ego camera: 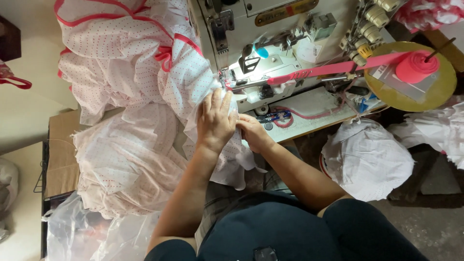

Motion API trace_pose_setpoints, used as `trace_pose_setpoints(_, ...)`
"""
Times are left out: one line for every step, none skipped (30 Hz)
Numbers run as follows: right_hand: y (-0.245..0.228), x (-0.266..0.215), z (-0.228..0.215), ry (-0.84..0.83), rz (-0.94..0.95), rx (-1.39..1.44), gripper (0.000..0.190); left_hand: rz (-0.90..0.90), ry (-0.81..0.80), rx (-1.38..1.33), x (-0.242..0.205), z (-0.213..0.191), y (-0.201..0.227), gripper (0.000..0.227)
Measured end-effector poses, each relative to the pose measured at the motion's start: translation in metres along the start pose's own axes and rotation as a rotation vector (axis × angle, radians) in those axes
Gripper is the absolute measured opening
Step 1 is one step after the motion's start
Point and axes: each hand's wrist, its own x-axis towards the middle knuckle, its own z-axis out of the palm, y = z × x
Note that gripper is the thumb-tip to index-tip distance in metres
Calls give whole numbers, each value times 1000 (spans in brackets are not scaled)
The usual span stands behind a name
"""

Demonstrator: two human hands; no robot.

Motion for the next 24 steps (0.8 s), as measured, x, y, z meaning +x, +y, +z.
trace_pose_setpoints(-8,-1,7,28,-14,30,11,-14,-3,3,2,0,-1,51)
trace_pose_setpoints(-17,-3,14,55,-29,59,11,-27,-5,6,5,0,-2,52)
trace_pose_setpoints(-17,-1,13,60,-33,60,11,-22,-5,4,6,5,-8,52)
trace_pose_setpoints(-17,1,12,50,-38,73,11,-23,40,-76,7,10,-13,44)
trace_pose_setpoints(-16,3,10,43,-43,86,11,-23,82,-158,7,15,-18,36)
trace_pose_setpoints(-18,2,12,50,-46,87,11,-17,81,-162,9,10,-21,36)
trace_pose_setpoints(-20,1,14,53,-42,80,9,39,142,-258,10,5,-25,24)
trace_pose_setpoints(-22,0,16,56,-38,74,7,93,203,-355,11,-1,-28,15)
trace_pose_setpoints(-23,-4,18,59,-39,73,7,94,203,-357,11,3,-34,15)
trace_pose_setpoints(-23,-7,20,64,-43,34,6,155,233,-327,11,7,-40,15)
trace_pose_setpoints(-24,-11,23,69,-47,-4,6,216,263,-296,11,10,-46,17)
trace_pose_setpoints(-17,-10,21,71,-48,-4,6,218,263,-297,12,13,-50,17)
trace_pose_setpoints(-11,-9,18,39,-50,43,7,215,177,-275,13,15,-54,24)
trace_pose_setpoints(-5,-8,16,6,-52,89,8,212,91,-252,14,18,-57,31)
trace_pose_setpoints(-11,-11,20,11,-54,90,8,217,90,-254,17,18,-59,31)
trace_pose_setpoints(-18,-14,24,8,-51,99,6,221,30,-244,19,17,-61,32)
trace_pose_setpoints(-24,-17,29,3,-47,107,5,223,-29,-232,21,17,-63,33)
trace_pose_setpoints(-20,-13,27,6,-49,107,5,226,-29,-234,23,15,-63,33)
trace_pose_setpoints(-15,-10,25,-12,-56,113,6,229,-86,-216,25,13,-64,35)
trace_pose_setpoints(-10,-7,24,-30,-63,118,7,231,-143,-198,26,10,-64,37)
trace_pose_setpoints(-10,-4,23,-29,-59,119,7,230,-146,-198,25,11,-63,37)
trace_pose_setpoints(-9,0,22,-42,-44,142,8,234,-139,-177,24,11,-63,37)
trace_pose_setpoints(-8,4,22,-58,-28,165,9,238,-131,-155,23,11,-63,38)
trace_pose_setpoints(-6,6,20,-59,-26,166,9,236,-133,-154,13,10,-54,38)
